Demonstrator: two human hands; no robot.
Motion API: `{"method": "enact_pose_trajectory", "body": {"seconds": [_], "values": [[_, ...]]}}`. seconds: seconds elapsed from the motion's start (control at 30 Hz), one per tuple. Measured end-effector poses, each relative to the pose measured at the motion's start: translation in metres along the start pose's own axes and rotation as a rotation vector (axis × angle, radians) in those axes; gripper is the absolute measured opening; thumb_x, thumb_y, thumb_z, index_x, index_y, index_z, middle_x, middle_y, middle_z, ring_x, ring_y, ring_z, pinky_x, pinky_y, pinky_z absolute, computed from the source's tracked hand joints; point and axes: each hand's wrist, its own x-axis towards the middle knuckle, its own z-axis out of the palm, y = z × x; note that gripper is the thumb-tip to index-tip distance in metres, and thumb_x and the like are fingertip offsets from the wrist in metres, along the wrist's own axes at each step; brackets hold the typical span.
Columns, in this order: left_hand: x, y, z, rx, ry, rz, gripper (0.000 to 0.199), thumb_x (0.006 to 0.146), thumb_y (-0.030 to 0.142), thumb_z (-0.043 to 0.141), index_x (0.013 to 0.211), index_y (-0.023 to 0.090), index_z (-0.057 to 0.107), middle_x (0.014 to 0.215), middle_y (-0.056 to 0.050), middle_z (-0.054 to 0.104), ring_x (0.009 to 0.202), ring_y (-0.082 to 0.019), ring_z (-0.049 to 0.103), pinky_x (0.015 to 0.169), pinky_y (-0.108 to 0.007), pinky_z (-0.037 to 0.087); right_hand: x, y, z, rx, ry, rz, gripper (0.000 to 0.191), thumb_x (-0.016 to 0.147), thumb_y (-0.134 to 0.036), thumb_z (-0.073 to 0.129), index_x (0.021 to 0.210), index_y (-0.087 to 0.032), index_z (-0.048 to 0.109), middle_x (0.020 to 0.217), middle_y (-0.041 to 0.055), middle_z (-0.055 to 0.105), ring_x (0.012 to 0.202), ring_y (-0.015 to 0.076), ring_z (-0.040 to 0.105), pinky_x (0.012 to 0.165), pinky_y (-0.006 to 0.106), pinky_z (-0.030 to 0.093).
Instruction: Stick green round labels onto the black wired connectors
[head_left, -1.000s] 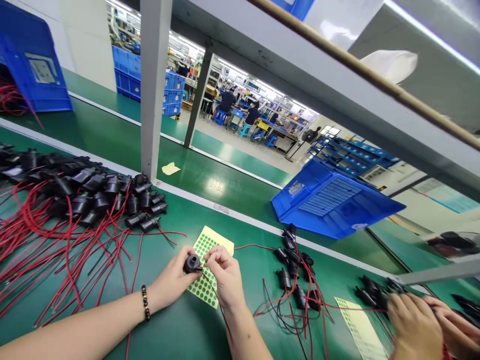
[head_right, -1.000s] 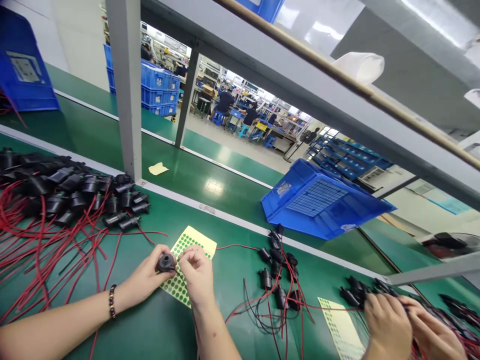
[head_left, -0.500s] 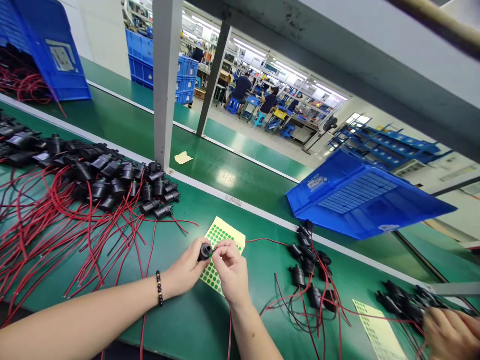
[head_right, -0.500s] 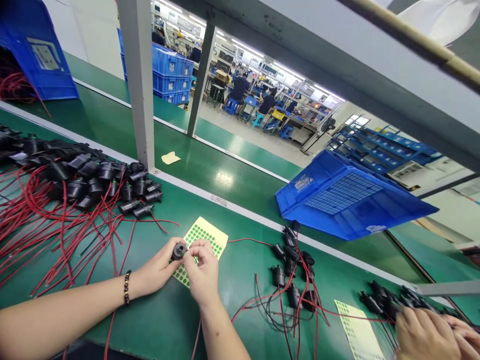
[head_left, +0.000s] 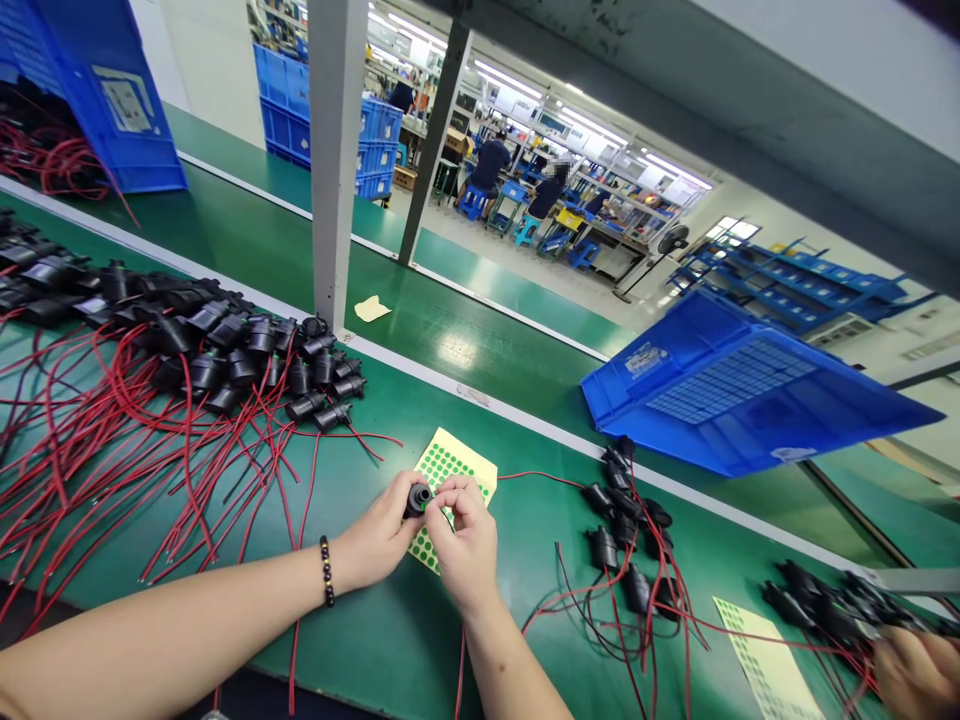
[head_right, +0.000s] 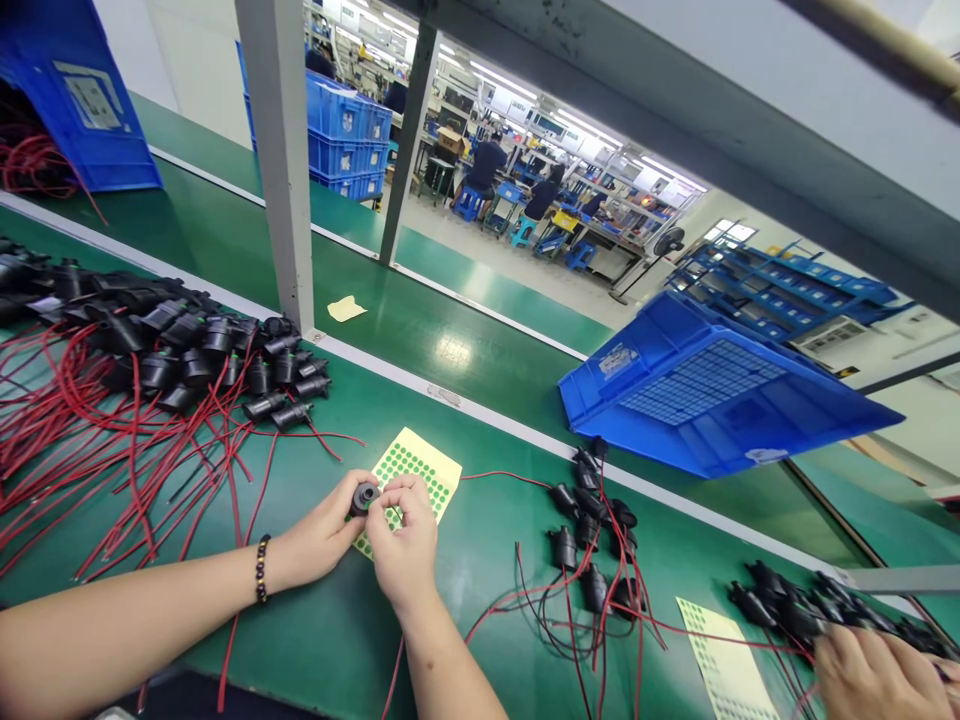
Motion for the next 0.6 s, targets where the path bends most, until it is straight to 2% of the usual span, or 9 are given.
{"method": "enact_pose_trajectory", "body": {"seconds": [0.43,0.6], "values": [[-0.0019,-0.0009,0.0006,-0.029,-0.026,-0.013,0.034,0.073,0.006,0.038,0.106,0.018,0.037,0.097,-0.007,0.046,0.091,-0.018,0.046,0.083,-0.037,0.041,-0.0009,-0.0008,0.0024,-0.075,0.009,-0.062,0.013,0.067,-0.009,0.048,0.06,-0.019,0.045,0.081,0.0024,0.048,0.08,0.0158,0.047,0.074,0.031,0.038],[-0.0028,-0.0032,0.0023,0.001,-0.018,0.024,0.034,0.074,0.004,0.037,0.105,0.018,0.037,0.097,-0.007,0.045,0.091,-0.018,0.046,0.083,-0.036,0.041,-0.0005,0.0036,0.0065,0.015,0.021,0.03,0.012,0.064,-0.008,0.047,0.062,-0.019,0.045,0.086,0.0029,0.048,0.086,0.0166,0.047,0.076,0.031,0.038]]}}
